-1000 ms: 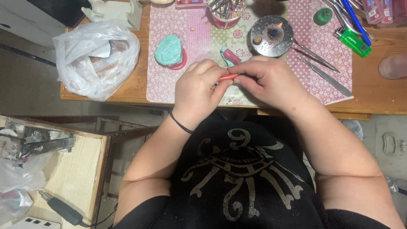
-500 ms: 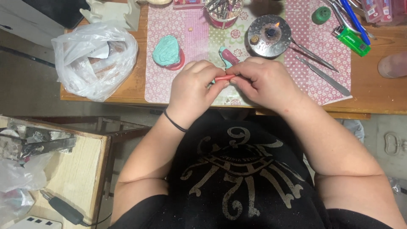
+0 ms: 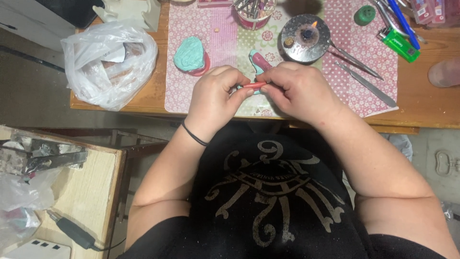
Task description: The person is applying red baseplate wax to a dental cast, shaping it with fingers and dental tools to create a denture base.
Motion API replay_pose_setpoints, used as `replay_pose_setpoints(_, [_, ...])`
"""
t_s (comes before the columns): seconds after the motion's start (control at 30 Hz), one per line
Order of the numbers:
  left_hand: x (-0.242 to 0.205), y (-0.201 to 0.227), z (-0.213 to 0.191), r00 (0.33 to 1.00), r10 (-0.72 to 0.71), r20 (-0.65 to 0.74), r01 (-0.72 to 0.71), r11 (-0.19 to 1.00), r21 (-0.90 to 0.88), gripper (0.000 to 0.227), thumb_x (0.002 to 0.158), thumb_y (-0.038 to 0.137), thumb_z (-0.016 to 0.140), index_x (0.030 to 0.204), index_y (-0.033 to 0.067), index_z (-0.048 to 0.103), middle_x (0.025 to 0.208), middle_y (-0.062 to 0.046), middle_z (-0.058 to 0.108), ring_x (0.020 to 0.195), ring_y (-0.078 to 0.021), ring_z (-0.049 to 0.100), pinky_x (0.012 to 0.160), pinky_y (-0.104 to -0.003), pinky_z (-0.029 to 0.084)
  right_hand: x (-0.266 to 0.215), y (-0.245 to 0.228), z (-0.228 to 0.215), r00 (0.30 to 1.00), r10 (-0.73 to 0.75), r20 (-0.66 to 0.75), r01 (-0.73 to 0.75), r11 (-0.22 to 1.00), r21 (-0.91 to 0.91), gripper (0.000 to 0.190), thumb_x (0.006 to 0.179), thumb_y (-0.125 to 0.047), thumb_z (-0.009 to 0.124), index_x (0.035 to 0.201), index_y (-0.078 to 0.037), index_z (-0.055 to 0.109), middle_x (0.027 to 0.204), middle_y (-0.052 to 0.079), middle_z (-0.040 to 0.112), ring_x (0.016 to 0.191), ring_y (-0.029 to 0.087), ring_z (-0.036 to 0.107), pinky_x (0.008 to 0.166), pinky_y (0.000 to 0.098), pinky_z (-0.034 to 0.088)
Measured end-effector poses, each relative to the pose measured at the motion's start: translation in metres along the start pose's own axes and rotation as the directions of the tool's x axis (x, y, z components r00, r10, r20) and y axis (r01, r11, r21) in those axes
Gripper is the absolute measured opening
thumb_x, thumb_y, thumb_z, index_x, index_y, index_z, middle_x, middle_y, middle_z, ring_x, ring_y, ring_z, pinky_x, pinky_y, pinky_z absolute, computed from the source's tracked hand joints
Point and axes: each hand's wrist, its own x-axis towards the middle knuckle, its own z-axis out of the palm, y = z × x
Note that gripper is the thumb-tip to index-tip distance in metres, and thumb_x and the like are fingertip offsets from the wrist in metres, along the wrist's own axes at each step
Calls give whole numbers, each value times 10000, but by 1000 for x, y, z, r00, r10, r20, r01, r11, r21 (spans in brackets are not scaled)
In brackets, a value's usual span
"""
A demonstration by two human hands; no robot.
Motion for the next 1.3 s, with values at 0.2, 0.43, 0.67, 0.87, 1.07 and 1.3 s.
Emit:
replay_pose_setpoints(0.2, [-7,0,1,1000,28,5,-29,997,65,173,896,222,834,1033,162,746,872,-36,702,825,-282,701,776,-387,570,-5,3,9,1000,12,-21,-14,995,-94,145,978,-236,752,1116,-189,743,850,45,695,839,291,732,762,402,594])
replay_pose_setpoints(0.43, [6,19,-16,990,-16,137,-10,983,185,589,815,195,877,1338,124,615,951,-113,746,883,-332,716,844,-479,565,-9,-4,-1,999,2,-34,-4,999,-41,366,950,-246,762,1293,-140,692,886,77,682,838,318,724,758,427,595])
replay_pose_setpoints(0.67, [26,26,-39,936,-100,339,-14,947,320,760,833,103,813,1501,120,450,1081,-178,761,1035,-434,701,941,-548,540,-18,-7,-29,978,-18,-208,22,1000,18,366,944,-170,729,1309,-162,710,760,33,611,734,274,694,698,385,585])
replay_pose_setpoints(0.87, [32,30,-39,925,-134,354,-5,931,366,707,826,132,817,1465,151,515,1158,-184,747,1100,-424,692,979,-535,533,-39,18,-24,917,95,-389,-39,988,150,320,896,-162,800,1215,-164,776,681,-4,626,642,213,656,657,327,567])
replay_pose_setpoints(1.07, [42,48,-62,949,-58,309,-59,933,356,588,830,100,798,1385,125,609,1148,-147,754,1122,-380,695,998,-486,527,-36,5,-34,865,82,-494,14,982,189,235,886,-98,786,1118,-124,808,628,54,618,567,251,626,586,353,544])
replay_pose_setpoints(1.3, [99,85,-103,939,341,51,-332,853,402,343,909,128,765,1247,105,707,1057,-98,755,1037,-320,719,935,-454,552,-13,-30,-95,833,-96,-544,141,989,42,201,871,-78,797,1065,-123,829,621,2,607,530,193,603,569,297,539])
